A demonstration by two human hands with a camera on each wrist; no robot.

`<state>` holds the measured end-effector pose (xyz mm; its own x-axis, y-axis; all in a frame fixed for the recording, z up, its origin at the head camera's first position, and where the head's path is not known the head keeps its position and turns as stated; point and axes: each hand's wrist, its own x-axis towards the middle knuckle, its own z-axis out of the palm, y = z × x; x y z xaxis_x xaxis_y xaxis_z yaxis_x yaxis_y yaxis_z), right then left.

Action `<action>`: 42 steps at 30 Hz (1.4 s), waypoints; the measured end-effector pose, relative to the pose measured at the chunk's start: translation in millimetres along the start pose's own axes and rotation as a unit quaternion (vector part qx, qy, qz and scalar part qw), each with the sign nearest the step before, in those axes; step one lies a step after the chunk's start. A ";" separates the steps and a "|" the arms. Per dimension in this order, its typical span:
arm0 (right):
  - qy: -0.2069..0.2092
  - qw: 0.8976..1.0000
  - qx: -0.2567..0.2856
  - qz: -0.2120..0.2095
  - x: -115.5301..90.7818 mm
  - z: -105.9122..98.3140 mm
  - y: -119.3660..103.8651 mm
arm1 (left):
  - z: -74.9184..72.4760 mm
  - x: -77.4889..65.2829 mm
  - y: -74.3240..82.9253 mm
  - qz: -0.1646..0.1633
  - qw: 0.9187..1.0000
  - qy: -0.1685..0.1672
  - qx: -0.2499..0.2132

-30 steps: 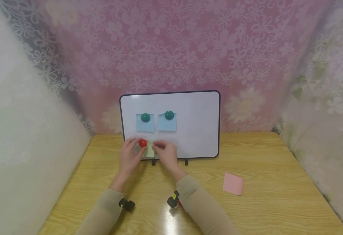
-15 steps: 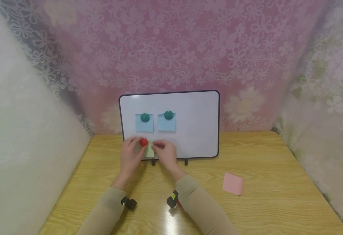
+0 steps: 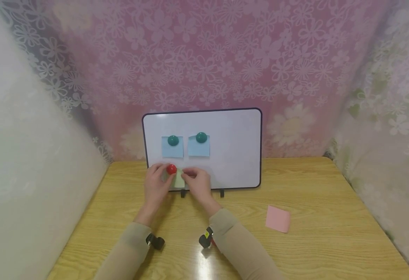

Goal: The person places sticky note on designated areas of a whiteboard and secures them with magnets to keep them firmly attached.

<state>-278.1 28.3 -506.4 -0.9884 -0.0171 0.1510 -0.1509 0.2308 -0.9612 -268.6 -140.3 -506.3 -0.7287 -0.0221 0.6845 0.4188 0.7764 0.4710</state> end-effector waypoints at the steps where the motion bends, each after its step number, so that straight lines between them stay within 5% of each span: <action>1: 0.001 1.000 -0.002 0.000 0.1 0.1 0.2 | -0.1 -0.2 0.2 -0.001 1.000 0.000 0.001; 42: 0.009 1.000 -0.021 -0.010 -1.8 2.3 1.4 | 4.9 2.5 2.7 0.003 1.000 0.008 0.011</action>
<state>-276.6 26.4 -508.5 -0.9847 -0.0051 0.1743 -0.1692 0.2711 -0.9476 -271.9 -135.2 -506.0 -0.7169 -0.0281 0.6966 0.4114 0.7896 0.4553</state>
